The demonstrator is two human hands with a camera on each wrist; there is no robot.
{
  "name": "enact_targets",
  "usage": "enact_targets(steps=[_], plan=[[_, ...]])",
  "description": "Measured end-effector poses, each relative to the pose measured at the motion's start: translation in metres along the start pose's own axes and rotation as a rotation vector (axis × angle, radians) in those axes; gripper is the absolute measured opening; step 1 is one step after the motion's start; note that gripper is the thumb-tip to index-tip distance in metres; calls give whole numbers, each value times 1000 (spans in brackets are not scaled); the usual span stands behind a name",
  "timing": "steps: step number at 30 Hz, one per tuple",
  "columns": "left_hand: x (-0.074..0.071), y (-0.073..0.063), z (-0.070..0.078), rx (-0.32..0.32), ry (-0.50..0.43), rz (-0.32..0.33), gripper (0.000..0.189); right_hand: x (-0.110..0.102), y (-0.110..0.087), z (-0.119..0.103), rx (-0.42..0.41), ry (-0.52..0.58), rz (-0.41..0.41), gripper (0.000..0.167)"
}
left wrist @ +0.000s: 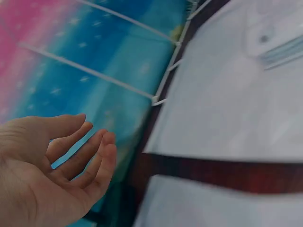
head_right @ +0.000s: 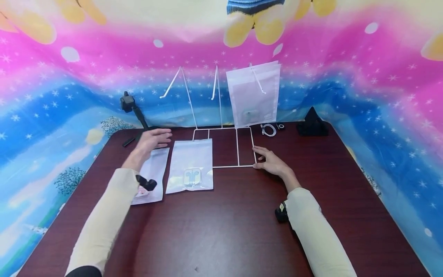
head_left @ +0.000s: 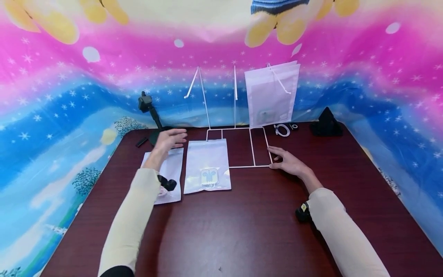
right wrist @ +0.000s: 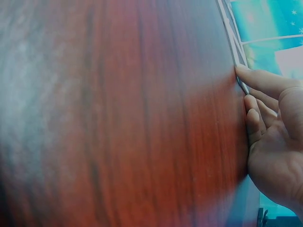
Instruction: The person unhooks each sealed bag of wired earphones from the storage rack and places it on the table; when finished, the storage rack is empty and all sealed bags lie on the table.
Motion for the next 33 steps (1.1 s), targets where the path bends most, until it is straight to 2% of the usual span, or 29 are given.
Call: enact_targets(steps=[3,6,9,13,22,33], plan=[[24,6,-12,-34,29,-1,39,1,1,0,2,4,-3,73],[41,12,-19,-35,88,50,35,4,1,1,11,12,-12,74],[52,17,-20,18,170,114,30,4,0,2,21,19,-12,74],[64,24,-16,85,249,135,26,1,-1,2,20,17,-4,74],[76,31,-23,84,305,150,25,0,-4,-8,19,65,-9,73],[82,33,-34,23,275,101,34,-1,-4,3,58,154,20,74]])
Point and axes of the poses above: each hand's wrist, its own y-axis towards the middle knuckle, its own x-axis out of the palm, z = x × y, the point moved 4 cm from there along y, towards the middle knuckle, and after that the axes turned 5 degrees about -z, right-handed, at the moved point
